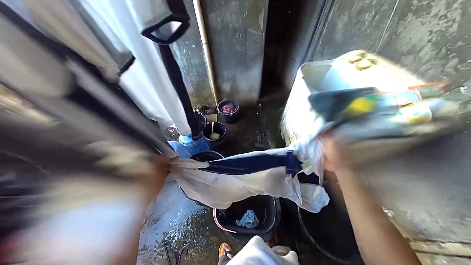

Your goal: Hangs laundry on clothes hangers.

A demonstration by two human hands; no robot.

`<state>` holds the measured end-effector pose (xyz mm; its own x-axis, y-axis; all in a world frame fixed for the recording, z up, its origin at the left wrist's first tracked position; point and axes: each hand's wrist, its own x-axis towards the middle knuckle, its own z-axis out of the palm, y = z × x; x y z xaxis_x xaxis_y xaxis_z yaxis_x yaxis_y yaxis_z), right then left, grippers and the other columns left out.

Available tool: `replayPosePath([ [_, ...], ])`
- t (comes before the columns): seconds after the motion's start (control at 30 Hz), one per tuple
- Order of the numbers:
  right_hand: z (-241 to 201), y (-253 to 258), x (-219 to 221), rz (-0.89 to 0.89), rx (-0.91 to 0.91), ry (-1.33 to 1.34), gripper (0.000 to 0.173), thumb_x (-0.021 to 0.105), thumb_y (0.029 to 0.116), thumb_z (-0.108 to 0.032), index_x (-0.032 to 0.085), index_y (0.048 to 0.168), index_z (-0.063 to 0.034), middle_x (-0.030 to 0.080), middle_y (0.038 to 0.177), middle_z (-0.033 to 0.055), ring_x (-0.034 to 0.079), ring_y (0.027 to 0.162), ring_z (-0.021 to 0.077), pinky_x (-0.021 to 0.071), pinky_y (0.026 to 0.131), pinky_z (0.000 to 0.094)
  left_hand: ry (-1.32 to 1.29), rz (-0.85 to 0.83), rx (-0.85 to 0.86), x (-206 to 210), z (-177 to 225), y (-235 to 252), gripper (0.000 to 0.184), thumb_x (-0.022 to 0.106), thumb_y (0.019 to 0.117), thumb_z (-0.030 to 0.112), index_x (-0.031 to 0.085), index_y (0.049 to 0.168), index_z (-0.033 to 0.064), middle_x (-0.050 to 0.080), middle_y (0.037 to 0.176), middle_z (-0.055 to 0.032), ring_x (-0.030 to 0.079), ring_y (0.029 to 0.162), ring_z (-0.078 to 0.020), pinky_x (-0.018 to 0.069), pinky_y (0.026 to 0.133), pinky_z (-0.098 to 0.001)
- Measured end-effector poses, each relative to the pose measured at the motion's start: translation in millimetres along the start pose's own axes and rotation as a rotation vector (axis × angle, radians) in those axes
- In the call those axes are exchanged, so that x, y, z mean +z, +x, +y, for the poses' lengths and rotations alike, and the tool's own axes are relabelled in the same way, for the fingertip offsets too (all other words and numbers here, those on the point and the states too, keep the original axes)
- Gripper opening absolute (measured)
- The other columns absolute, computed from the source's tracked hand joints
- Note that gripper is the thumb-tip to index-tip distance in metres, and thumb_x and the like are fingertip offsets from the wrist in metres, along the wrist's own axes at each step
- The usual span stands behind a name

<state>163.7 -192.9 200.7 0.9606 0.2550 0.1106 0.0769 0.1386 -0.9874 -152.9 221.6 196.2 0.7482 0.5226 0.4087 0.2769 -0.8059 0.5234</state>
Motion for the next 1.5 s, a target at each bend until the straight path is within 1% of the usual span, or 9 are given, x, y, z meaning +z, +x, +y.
replayPosePath([
  [0.2,-56,16,-8,-0.198,0.005,0.311,0.027,0.038,0.1114,-0.030,0.058,0.123,-0.0164,0.069,0.097,-0.0006,0.070,0.087,0.0114,0.0619,0.078,0.0363,0.052,0.209,-0.245,50,38,40,0.029,0.055,0.1027,0.012,0.064,0.123,-0.0058,0.067,0.117,-0.0281,0.065,0.111,-0.0416,0.0482,0.099,-0.0630],
  [0.33,-76,52,-55,-0.020,-0.495,-0.352,0.034,0.050,0.1058,-0.016,0.050,0.139,-0.0136,0.065,0.112,0.0030,0.066,0.089,0.0100,0.0597,0.079,0.0339,-0.261,0.168,-0.258,27,112,49,0.027,0.060,0.1002,0.011,0.064,0.124,-0.0011,0.067,0.113,-0.0147,0.065,0.096,-0.0190,0.0551,0.086,-0.0455],
  [0.43,-71,36,-57,-0.050,-0.505,-0.763,0.057,0.054,0.1020,-0.015,0.033,0.152,0.0013,0.057,0.132,0.0275,0.064,0.112,0.0384,0.0533,0.093,0.0598,-0.629,0.138,-0.251,28,195,63,0.012,0.056,0.0975,0.003,0.063,0.107,0.0052,0.064,0.093,0.0008,0.062,0.077,-0.0062,0.0573,0.070,-0.0311],
  [0.57,11,-42,16,-0.658,0.002,-0.702,0.073,0.076,0.0878,-0.052,0.059,0.134,0.0024,0.072,0.108,0.0208,0.071,0.099,0.0352,0.0576,0.088,0.0573,-1.013,0.019,-0.182,64,282,95,0.012,0.054,0.0954,-0.001,0.061,0.093,0.0081,0.067,0.083,-0.0018,0.066,0.074,-0.0132,0.0588,0.067,-0.0361],
  [0.67,110,-45,50,-0.499,0.046,-0.602,0.058,0.069,0.0958,-0.043,0.061,0.130,0.0029,0.072,0.109,0.0206,0.071,0.102,0.0339,0.0566,0.093,0.0546,-1.062,-0.096,-0.190,93,314,111,0.012,0.052,0.0968,-0.001,0.058,0.090,0.0074,0.065,0.080,-0.0038,0.063,0.071,-0.0141,0.0561,0.065,-0.0346],
  [1.07,9,28,12,-0.318,0.117,0.115,0.025,0.033,0.1117,-0.017,0.055,0.108,-0.0052,0.047,0.063,-0.0034,0.048,0.045,0.0068,0.0524,0.045,0.0256,-0.766,0.249,-0.158,61,191,184,0.009,0.055,0.0949,0.002,0.060,0.097,0.0086,0.064,0.084,0.0019,0.063,0.074,-0.0085,0.0569,0.069,-0.0334],
  [1.23,18,13,101,-0.670,-0.129,-0.505,0.063,0.074,0.0923,-0.041,0.058,0.139,-0.0009,0.066,0.130,0.0171,0.065,0.120,0.0261,0.0529,0.104,0.0466,-1.058,0.017,-0.190,63,211,171,0.012,0.051,0.0987,0.005,0.060,0.094,0.0112,0.067,0.083,-0.0005,0.064,0.071,-0.0125,0.0568,0.063,-0.0356],
  [1.33,51,1,158,-0.556,-0.162,-0.508,0.043,0.067,0.0987,-0.037,0.069,0.118,0.0014,0.073,0.106,0.0161,0.071,0.102,0.0234,0.0552,0.097,0.0446,-0.995,-0.094,0.071,70,226,169,0.012,0.052,0.0970,0.003,0.060,0.090,0.0083,0.067,0.084,-0.0021,0.064,0.072,-0.0117,0.0564,0.065,-0.0333],
  [1.5,28,10,188,-0.207,0.326,0.048,0.038,0.061,0.1045,-0.030,0.058,0.126,0.0011,0.069,0.100,0.0223,0.074,0.077,0.0311,0.0649,0.061,0.0459,-0.266,0.075,0.300,69,182,146,0.044,0.060,0.1026,0.027,0.054,0.140,0.0046,0.046,0.150,-0.0207,0.047,0.139,-0.0335,0.0465,0.109,-0.0535],
])
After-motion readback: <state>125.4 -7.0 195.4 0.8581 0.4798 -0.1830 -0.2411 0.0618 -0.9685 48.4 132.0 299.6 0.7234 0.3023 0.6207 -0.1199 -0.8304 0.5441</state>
